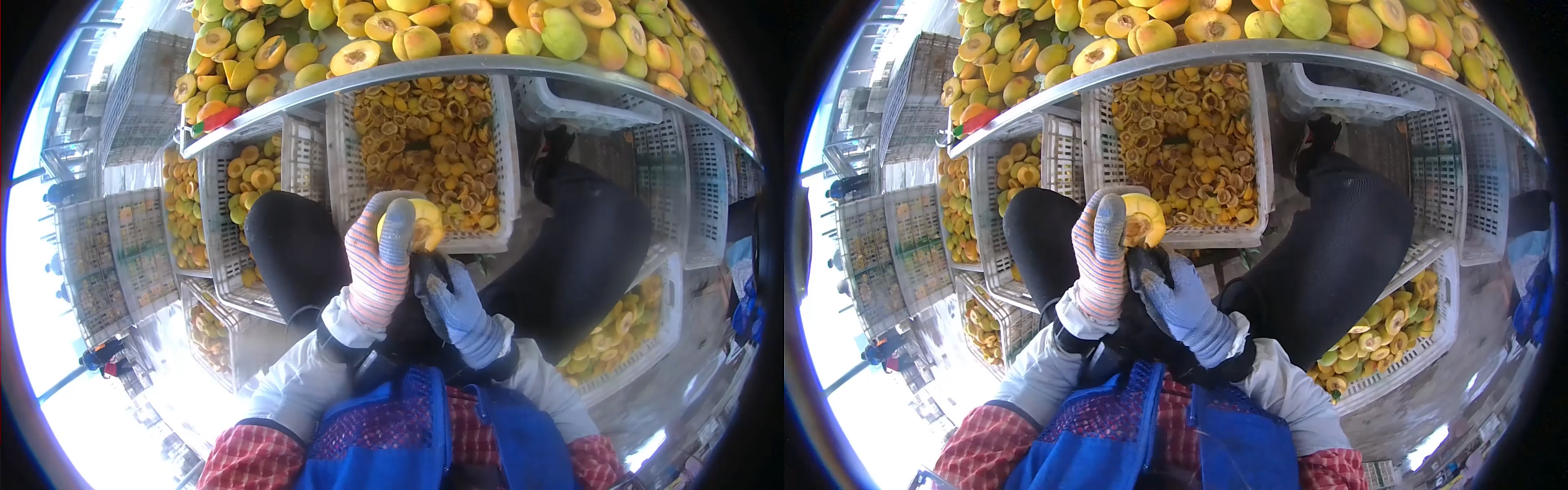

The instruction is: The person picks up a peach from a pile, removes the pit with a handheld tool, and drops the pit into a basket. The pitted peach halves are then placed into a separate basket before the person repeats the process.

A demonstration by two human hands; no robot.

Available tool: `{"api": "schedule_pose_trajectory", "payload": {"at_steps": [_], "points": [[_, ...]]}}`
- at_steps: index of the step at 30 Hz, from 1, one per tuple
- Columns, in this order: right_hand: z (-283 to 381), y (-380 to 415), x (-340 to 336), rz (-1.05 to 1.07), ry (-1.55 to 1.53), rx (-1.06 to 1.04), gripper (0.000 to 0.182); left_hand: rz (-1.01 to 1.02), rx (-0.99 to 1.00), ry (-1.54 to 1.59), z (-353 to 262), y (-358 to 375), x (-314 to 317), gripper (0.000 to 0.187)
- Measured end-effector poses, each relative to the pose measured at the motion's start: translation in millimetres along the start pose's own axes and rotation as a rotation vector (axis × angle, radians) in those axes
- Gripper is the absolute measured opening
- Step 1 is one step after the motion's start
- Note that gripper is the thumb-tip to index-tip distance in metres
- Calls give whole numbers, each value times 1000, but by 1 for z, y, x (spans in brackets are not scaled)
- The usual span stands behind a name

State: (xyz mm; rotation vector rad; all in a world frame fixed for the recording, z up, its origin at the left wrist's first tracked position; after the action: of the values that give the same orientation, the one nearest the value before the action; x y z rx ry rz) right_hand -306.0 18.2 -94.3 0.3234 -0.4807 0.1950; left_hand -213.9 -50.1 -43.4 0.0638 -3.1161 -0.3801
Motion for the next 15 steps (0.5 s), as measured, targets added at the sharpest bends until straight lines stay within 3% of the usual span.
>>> {"api": "schedule_pose_trajectory", "payload": {"at_steps": [4,7,9,12,15], "points": [[-23,10,-1,83,-299,227,33,143,-154,-125,-1,-5,4,40],[-22,13,1,6,-372,140,35,237,-206,-174,8,-7,6,41],[-10,11,15,125,-522,200,36,276,-194,-156,8,-8,8,41],[7,24,47,509,-976,500,42,331,-265,-73,15,-7,12,42],[9,25,64,691,-1409,600,49,366,-362,88,22,-4,21,40]]}}
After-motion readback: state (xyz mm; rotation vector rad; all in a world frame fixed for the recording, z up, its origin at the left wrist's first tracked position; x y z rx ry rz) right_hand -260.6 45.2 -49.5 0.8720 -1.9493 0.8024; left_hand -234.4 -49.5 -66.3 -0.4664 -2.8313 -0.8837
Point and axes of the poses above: each hand's wrist, its own y-axis away from the middle knuckle, its own x-axis out of the palm, z = x × y, the point moved 9 cm from there along -y, towards the middle knuckle, and after that the axes turned 3 degrees about z, right-handed, at the moved point
